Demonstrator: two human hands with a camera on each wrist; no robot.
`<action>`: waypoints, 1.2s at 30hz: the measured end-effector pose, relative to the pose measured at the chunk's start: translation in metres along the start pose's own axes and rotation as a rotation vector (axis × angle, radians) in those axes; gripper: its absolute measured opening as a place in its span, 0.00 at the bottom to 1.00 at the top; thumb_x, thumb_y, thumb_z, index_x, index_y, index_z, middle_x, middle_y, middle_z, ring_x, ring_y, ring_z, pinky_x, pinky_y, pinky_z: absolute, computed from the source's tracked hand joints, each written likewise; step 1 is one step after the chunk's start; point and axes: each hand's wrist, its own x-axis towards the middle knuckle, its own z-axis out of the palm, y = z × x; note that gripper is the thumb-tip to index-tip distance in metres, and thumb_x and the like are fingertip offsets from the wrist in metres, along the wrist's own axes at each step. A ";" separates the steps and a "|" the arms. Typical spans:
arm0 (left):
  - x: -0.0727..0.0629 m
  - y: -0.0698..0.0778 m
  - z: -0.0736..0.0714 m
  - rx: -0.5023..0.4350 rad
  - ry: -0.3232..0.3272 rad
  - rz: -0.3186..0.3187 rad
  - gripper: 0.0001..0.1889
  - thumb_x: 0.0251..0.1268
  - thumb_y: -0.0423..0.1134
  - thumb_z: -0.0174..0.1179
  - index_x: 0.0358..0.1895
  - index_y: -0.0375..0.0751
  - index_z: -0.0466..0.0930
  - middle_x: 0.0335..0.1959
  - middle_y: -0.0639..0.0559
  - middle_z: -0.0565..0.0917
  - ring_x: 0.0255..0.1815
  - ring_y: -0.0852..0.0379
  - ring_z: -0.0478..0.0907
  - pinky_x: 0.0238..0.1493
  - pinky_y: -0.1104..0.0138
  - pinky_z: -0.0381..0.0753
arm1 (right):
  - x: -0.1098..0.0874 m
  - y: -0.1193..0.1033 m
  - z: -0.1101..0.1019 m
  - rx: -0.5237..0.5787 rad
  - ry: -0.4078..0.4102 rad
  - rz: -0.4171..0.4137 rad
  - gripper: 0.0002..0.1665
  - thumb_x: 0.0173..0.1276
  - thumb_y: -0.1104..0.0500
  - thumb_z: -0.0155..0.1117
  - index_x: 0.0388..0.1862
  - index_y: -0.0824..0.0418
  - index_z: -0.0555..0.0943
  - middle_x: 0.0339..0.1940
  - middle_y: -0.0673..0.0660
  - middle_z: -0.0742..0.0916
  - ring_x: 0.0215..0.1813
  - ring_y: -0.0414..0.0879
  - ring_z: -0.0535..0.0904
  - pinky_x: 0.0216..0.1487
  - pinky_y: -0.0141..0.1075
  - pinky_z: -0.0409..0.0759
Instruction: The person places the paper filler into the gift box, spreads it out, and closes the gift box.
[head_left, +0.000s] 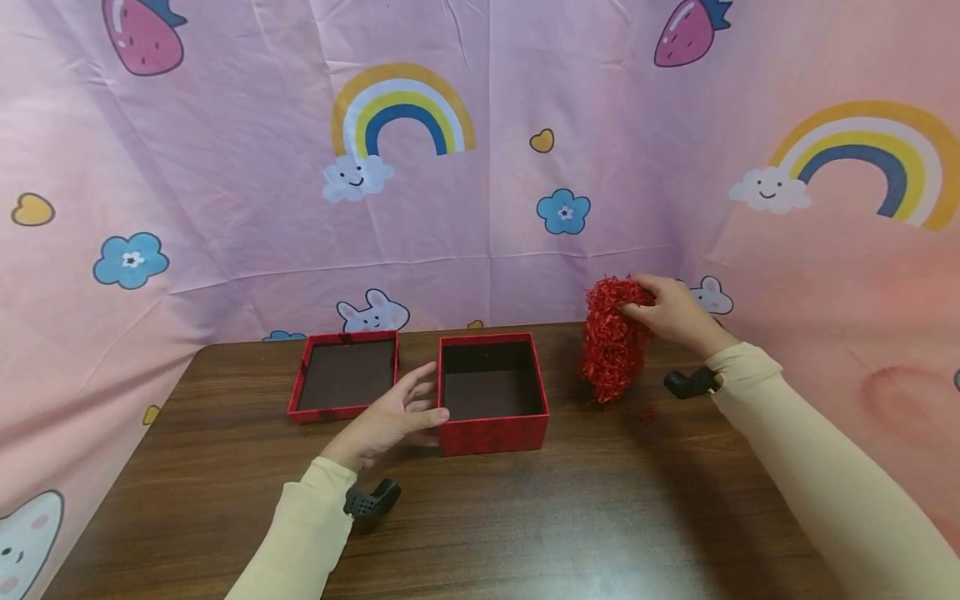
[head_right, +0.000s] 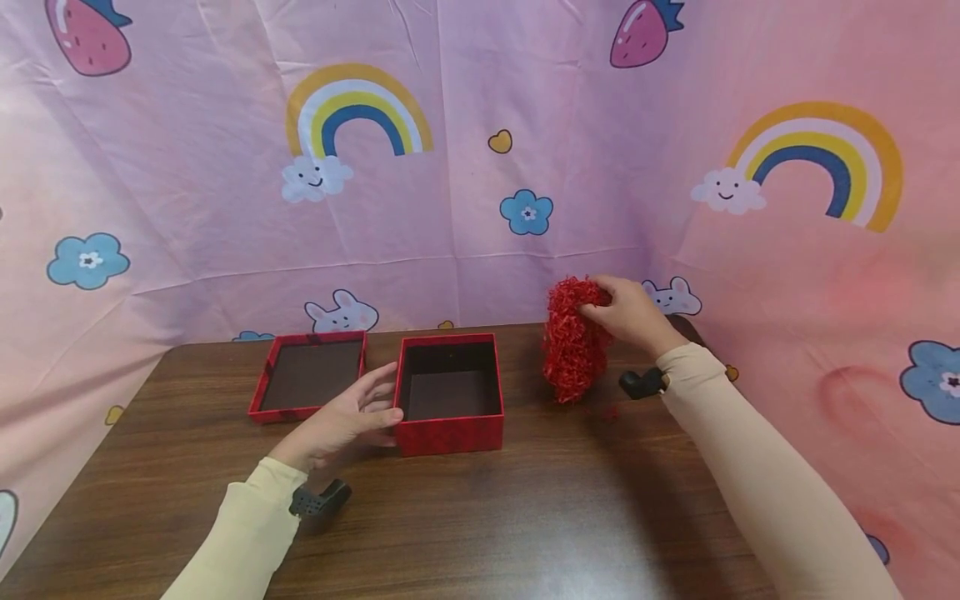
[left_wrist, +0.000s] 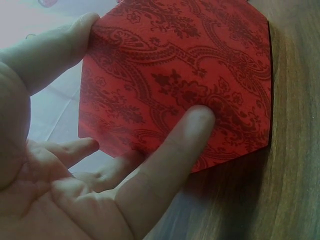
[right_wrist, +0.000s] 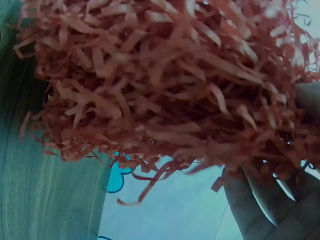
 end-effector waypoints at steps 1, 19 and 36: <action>0.000 0.000 0.000 -0.002 0.000 -0.003 0.50 0.68 0.40 0.71 0.84 0.55 0.44 0.83 0.36 0.52 0.80 0.31 0.56 0.56 0.44 0.84 | 0.000 0.000 0.000 0.001 -0.001 0.003 0.19 0.77 0.55 0.64 0.59 0.64 0.79 0.50 0.66 0.87 0.49 0.58 0.83 0.48 0.50 0.83; -0.001 -0.003 0.000 -0.011 -0.006 -0.004 0.50 0.68 0.39 0.70 0.84 0.55 0.45 0.83 0.35 0.53 0.77 0.32 0.62 0.56 0.44 0.84 | -0.005 0.001 -0.006 0.026 -0.013 0.019 0.29 0.80 0.47 0.60 0.68 0.66 0.76 0.60 0.69 0.84 0.59 0.63 0.81 0.58 0.56 0.80; 0.001 0.000 -0.001 -0.003 -0.011 0.002 0.49 0.69 0.40 0.70 0.84 0.55 0.45 0.83 0.37 0.54 0.77 0.34 0.64 0.57 0.45 0.84 | -0.008 -0.002 -0.020 0.056 0.014 0.022 0.18 0.79 0.50 0.60 0.39 0.65 0.80 0.29 0.55 0.81 0.34 0.49 0.73 0.35 0.40 0.71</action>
